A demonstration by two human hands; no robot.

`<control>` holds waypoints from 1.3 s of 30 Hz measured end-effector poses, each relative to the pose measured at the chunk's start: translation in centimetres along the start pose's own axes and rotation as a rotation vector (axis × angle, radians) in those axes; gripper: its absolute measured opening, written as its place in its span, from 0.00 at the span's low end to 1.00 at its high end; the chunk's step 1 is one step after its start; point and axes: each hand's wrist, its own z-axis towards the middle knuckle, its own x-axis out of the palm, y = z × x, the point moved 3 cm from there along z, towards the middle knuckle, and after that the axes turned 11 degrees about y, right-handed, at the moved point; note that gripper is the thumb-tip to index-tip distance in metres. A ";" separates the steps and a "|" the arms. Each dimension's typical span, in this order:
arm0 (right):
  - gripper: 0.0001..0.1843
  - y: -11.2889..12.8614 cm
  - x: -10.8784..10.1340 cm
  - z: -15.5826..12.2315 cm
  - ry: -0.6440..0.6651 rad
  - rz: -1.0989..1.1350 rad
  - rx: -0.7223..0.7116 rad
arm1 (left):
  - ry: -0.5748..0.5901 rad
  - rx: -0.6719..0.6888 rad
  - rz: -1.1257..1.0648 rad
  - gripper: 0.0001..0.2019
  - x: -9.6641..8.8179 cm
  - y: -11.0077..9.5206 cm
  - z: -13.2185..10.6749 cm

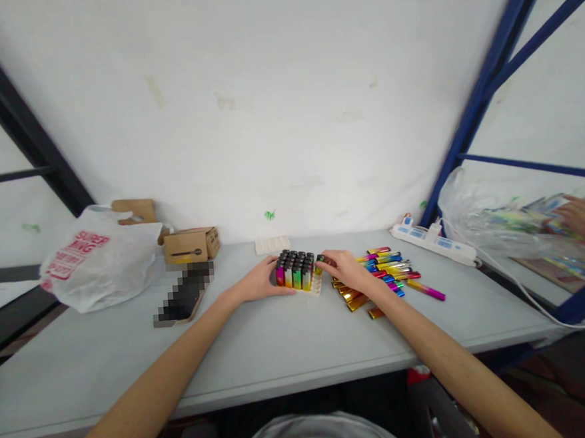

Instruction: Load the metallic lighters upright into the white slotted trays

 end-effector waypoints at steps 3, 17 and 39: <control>0.20 0.1 0.2 0.0 0.063 -0.039 -0.030 | -0.005 -0.009 -0.004 0.45 0.0 0.0 0.0; 0.16 -7.7 -5.7 -3.1 -0.259 -0.052 0.195 | -0.022 0.017 -0.031 0.42 -0.1 0.0 -0.1; 0.14 -8.0 -4.1 -2.7 -0.139 0.304 0.169 | 0.005 0.017 -0.022 0.41 -0.1 -0.1 0.0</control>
